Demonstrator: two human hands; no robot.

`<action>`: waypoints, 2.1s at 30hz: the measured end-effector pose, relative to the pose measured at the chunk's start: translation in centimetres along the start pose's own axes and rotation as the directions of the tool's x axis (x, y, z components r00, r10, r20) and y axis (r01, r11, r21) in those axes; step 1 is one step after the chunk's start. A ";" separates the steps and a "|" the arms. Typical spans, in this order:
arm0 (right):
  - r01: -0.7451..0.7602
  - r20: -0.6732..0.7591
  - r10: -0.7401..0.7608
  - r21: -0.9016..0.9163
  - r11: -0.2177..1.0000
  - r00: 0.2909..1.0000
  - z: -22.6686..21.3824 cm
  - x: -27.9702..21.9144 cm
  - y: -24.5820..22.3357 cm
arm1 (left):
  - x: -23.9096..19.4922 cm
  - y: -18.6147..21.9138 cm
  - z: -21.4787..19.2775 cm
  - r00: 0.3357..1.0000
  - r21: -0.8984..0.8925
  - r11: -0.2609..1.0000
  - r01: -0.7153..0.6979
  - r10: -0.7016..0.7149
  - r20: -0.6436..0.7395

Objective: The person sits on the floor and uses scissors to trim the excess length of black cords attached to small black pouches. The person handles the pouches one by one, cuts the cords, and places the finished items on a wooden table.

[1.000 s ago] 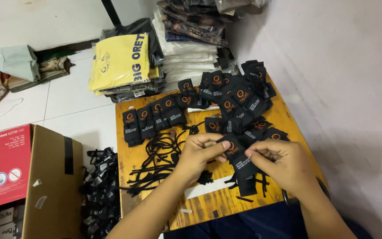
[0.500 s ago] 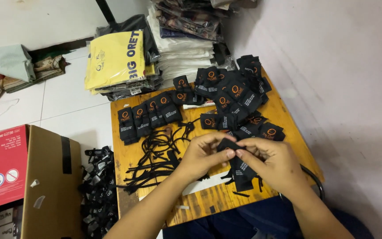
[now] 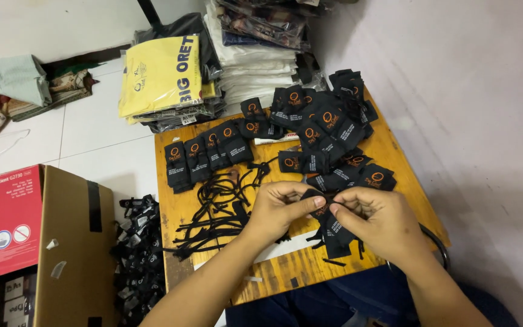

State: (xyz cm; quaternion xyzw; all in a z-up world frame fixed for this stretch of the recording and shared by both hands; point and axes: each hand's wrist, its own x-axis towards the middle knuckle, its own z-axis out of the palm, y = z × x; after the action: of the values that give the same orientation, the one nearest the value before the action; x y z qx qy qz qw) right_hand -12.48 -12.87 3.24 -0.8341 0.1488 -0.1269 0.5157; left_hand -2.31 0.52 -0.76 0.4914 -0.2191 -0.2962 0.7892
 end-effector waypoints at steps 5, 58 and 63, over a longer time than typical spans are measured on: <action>-0.082 0.045 0.079 0.053 0.995 0.996 0.0 0.0 -1.9 | 0.5 1.1 -0.2 1.000 0.014 1.000 -0.012 0.011 0.030; 0.674 0.334 -0.586 -0.392 0.626 0.738 8.7 0.9 -0.9 | 2.0 2.8 -5.5 0.585 0.815 0.407 -0.414 0.804 -0.104; 0.470 0.168 -0.439 -0.319 0.823 0.882 6.3 1.3 -3.4 | 1.7 2.9 -5.0 0.693 0.721 0.505 -0.474 0.719 -0.049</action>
State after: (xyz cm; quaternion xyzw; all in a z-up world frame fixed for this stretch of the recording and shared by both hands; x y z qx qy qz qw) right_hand -8.52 -6.74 3.57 -0.9284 -0.0568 -0.1813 0.3195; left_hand 2.86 3.53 -0.08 0.6705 -0.3256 0.1881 0.6396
